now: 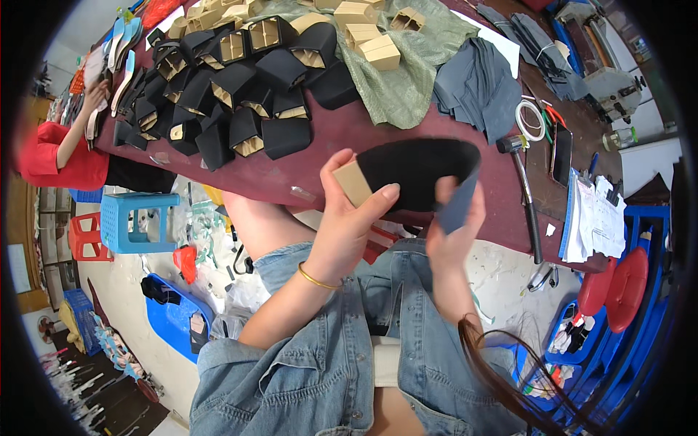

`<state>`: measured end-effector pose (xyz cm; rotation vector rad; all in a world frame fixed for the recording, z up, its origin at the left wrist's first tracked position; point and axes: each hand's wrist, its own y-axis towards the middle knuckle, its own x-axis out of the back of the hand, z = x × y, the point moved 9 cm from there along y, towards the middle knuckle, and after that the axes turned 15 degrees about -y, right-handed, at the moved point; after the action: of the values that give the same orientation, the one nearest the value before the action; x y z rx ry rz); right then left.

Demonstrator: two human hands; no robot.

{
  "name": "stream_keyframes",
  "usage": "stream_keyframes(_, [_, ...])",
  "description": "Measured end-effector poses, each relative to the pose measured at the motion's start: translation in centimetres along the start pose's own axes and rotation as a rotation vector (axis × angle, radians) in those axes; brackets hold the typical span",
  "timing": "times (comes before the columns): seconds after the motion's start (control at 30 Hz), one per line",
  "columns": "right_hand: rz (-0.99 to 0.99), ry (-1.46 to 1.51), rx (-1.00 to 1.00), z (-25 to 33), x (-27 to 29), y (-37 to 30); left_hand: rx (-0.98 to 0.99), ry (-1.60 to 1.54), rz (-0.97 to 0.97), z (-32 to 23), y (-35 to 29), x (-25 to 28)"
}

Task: The recorder is assembling leather and wooden shoe components at a workbench.

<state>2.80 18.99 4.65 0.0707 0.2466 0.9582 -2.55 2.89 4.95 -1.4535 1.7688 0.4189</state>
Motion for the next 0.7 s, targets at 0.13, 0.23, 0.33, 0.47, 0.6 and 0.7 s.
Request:
stream_keyframes(0.13, [0.074,0.333,-0.345,0.5,1.6,2.1,-0.180,0.306,0.166,-3.1,0.4,-0.3])
stream_keyframes(0.23, [0.272,0.193,-0.298,1.5,1.8,2.4,-0.278,0.333,0.177,-4.5,0.4,0.5])
stream_keyframes(0.33, [0.307,0.095,-0.287,3.0,0.6,2.0,-0.346,0.130,0.204,-5.0,0.1,0.4])
stream_keyframes(0.47, [0.112,0.011,-0.295,2.7,-0.3,3.0,-0.222,0.058,0.290,-4.3,0.6,0.6])
stream_keyframes(0.6, [-0.031,-0.233,-0.155,1.0,-1.7,5.3,-0.097,0.000,0.247,-3.4,1.1,0.5])
stream_keyframes(0.7, [0.008,-0.453,-0.060,0.6,-4.0,6.8,0.046,-0.060,0.266,-2.4,1.3,1.1])
